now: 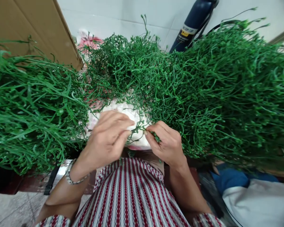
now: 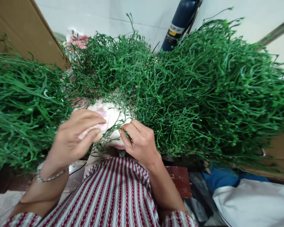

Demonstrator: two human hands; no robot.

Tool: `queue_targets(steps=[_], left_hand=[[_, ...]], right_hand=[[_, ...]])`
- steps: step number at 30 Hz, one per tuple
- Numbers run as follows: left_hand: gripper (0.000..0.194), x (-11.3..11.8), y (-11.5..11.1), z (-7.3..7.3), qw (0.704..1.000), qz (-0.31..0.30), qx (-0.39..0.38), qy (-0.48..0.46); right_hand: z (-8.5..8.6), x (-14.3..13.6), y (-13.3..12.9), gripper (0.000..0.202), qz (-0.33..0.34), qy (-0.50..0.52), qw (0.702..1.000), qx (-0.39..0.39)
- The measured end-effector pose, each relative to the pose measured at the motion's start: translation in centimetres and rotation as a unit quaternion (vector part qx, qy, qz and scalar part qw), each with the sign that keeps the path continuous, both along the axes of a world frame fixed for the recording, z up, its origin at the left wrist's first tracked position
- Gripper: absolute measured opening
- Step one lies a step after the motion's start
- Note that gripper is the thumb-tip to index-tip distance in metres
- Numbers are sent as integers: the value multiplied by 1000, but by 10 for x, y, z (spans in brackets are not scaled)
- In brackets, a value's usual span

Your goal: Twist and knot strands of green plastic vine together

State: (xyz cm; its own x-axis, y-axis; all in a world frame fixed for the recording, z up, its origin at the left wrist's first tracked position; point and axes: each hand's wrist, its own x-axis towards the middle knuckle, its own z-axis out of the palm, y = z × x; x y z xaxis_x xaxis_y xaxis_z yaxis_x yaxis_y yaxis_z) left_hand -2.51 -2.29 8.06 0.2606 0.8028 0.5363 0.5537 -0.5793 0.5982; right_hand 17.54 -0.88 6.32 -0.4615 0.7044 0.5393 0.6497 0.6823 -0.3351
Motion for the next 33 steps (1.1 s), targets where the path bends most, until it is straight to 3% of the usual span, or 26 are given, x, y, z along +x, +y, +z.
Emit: queue_targets(steps=[2,8,12,17,22,27,33], left_hand=[[20,12,0,-4,999,-32,-23,35],[11,27,5,-32,982,-12,-130,-138],[11,23,3,-34,972,-8,-161,-169],[16,21,1,-29,979,-70,-147,-121],[14,21,-3,-29,981,-99,-121,-116],[8,20,-6,-32,983,-106,-124,-81],[13,15,-8,-34,986,-113,-98,71]], right_hand=[[-1,-2,-1,7,2,-1,1000,9],[-9,-5,-4,5,18,25,999,-11],[-7,-5,-7,9,21,46,998,-36],[3,-4,-5,23,31,87,996,-8],[-4,-2,2,22,129,107,976,-139],[-11,-2,-1,14,120,91,976,-155],[-9,-1,-5,9,129,42,972,-191]])
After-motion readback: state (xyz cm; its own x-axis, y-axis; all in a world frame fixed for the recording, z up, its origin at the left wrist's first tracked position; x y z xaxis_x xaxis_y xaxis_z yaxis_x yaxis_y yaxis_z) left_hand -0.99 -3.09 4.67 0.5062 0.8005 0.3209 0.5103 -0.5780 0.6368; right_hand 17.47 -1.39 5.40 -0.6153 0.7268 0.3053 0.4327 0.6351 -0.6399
